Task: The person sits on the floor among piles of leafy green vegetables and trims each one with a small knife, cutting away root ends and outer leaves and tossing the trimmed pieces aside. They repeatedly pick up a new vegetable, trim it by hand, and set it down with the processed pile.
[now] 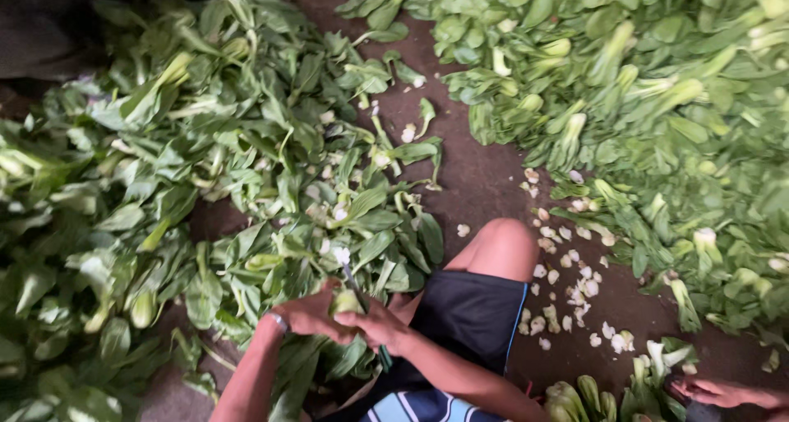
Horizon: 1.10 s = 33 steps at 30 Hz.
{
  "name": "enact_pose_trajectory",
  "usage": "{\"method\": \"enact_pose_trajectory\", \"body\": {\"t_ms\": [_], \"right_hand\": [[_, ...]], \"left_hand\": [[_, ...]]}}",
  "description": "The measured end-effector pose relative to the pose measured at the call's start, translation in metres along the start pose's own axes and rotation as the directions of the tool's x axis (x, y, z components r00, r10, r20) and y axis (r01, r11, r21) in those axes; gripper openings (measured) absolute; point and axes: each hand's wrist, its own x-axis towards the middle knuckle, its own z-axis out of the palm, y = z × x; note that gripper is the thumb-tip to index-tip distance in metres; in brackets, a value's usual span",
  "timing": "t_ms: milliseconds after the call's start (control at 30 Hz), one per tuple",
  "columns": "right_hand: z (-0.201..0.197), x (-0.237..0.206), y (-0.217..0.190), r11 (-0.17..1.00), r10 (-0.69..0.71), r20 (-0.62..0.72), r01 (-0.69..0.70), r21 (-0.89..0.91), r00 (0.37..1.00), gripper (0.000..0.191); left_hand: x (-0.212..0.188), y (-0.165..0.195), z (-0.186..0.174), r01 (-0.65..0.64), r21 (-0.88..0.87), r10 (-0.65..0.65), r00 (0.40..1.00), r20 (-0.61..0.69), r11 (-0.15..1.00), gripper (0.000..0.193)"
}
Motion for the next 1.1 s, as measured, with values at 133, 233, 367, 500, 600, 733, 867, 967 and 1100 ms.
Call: {"method": "enact_pose_trajectory", "body": {"t_ms": [133,233,367,500,600,733,867,967,1100], "right_hand": [[-0.026,-0.022,-0.054,0.995,-0.075,-0.153,0.083,0.049,0.985,0.038],[-0.114,-0.069,-0.169,0.875,-0.407,-0.352,0.47,0.113,0.843,0.052],[-0.269,-0.15,-0.312,0.182,-0.623,-0.696,0.931,0.315,0.357,0.074],[-0.304,-0.161,-0.329,0.406,-0.652,-0.651,0.904,0.135,0.389,0.079],[-0.246,-0.124,-0.279,0.676,-0.501,-0.673,0.732,0.088,0.544,0.056],[-0.156,-0.058,-0.199,0.841,-0.367,-0.365,0.473,0.262,0.856,0.046],[-0.106,0.007,-0.13,0.963,-0.159,-0.165,0.19,0.192,0.973,0.042],[-0.087,0.044,-0.094,0.997,-0.046,-0.078,0.051,0.061,0.996,0.043],[-0.077,0.077,-0.08,0.996,-0.07,-0.022,0.069,-0.049,0.997,0.042]], "left_hand": [[0.01,-0.028,-0.013,-0.09,-0.362,-0.016,0.96,-0.281,0.928,0.15],[-0.004,-0.064,-0.043,-0.281,-0.333,-0.017,0.74,-0.672,0.9,0.124],[-0.023,-0.115,-0.056,-0.329,-0.426,-0.262,0.441,-0.858,0.843,0.101],[-0.025,-0.137,-0.055,-0.093,-0.399,-0.373,0.212,-0.903,0.912,0.102],[-0.034,-0.147,-0.045,0.15,-0.411,-0.417,0.012,-0.909,0.899,0.103],[-0.07,-0.172,-0.017,0.362,-0.55,-0.504,-0.222,-0.835,0.752,0.099],[-0.111,-0.21,0.01,0.5,-0.616,-0.504,-0.356,-0.787,0.609,0.103],[-0.133,-0.25,0.025,0.22,-0.891,-0.817,-0.358,-0.452,0.397,0.085],[-0.137,-0.286,0.032,0.147,-0.845,-0.631,-0.603,-0.489,0.514,0.076]]}}
